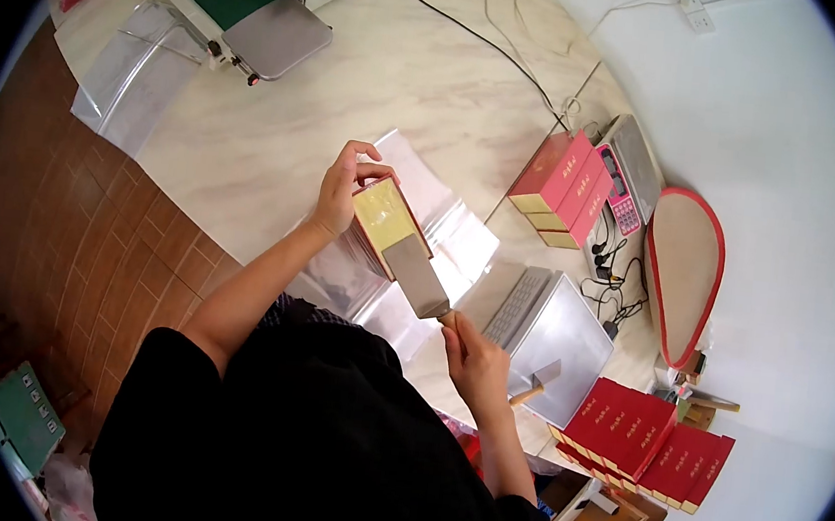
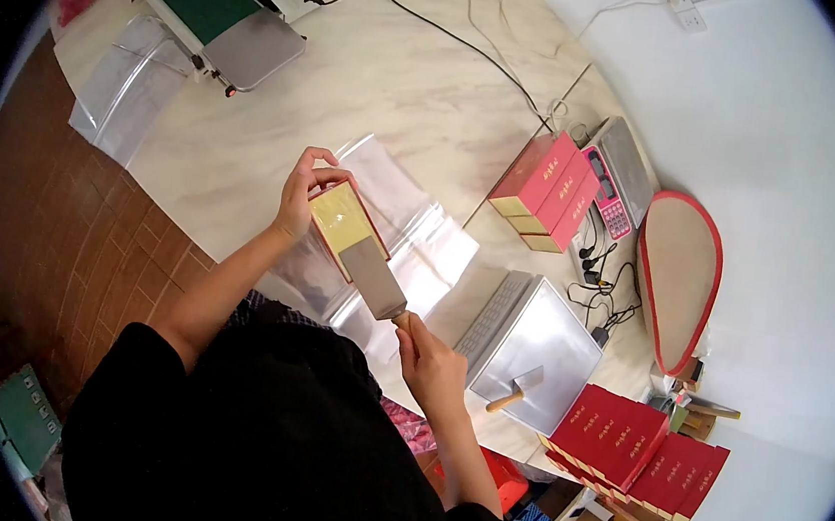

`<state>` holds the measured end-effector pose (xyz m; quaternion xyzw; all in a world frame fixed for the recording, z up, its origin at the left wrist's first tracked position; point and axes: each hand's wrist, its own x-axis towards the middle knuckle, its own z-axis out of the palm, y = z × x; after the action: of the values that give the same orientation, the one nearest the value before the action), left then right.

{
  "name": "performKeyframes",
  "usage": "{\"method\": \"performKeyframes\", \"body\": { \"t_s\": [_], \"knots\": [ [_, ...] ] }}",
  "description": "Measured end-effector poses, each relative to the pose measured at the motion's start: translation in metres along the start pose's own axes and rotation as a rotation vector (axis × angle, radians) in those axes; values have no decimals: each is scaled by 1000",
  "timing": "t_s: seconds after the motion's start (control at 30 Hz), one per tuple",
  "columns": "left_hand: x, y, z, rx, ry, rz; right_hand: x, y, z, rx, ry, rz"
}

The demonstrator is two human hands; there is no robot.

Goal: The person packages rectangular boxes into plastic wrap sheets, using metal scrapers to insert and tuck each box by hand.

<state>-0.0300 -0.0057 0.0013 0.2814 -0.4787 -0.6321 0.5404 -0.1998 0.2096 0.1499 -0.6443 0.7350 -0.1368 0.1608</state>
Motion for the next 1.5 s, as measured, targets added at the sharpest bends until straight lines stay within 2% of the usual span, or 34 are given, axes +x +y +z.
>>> {"method": "performKeyframes", "body": {
  "t_s": [0.3, 0.37, 0.53, 0.67, 0.8, 1.0, 1.3, 1.4, 1.5],
  "knots": [
    [6, -3, -4, 58, -48, 12, -13, -4, -13, -25, -15, 29],
    [5, -6, -4, -130, -34, -115, -9, -3, -13, 120, 35, 30],
    [4, -13, -5, -115, -63, -167, 16, -18, 15, 176, 106, 51],
    [5, -15, -7, -132, -36, -142, 36, -25, 29, 62, 71, 36],
    [2, -29, -9, -323, 13, -253, 46, -27, 35, -53, 64, -28],
    [2, -29, -13, -195, 39, -228, 56, -34, 37, -109, 47, -56],
    [3, -28, -7, -311, 61, -207, 52, -34, 36, -188, 54, -102],
    [4, -28, -13, -211, 37, -198, 52, -34, 39, -202, 52, -98],
    [3, -21, -9, -248, 53, -198, 44, -27, 37, -200, 52, -107]
  ]
}}
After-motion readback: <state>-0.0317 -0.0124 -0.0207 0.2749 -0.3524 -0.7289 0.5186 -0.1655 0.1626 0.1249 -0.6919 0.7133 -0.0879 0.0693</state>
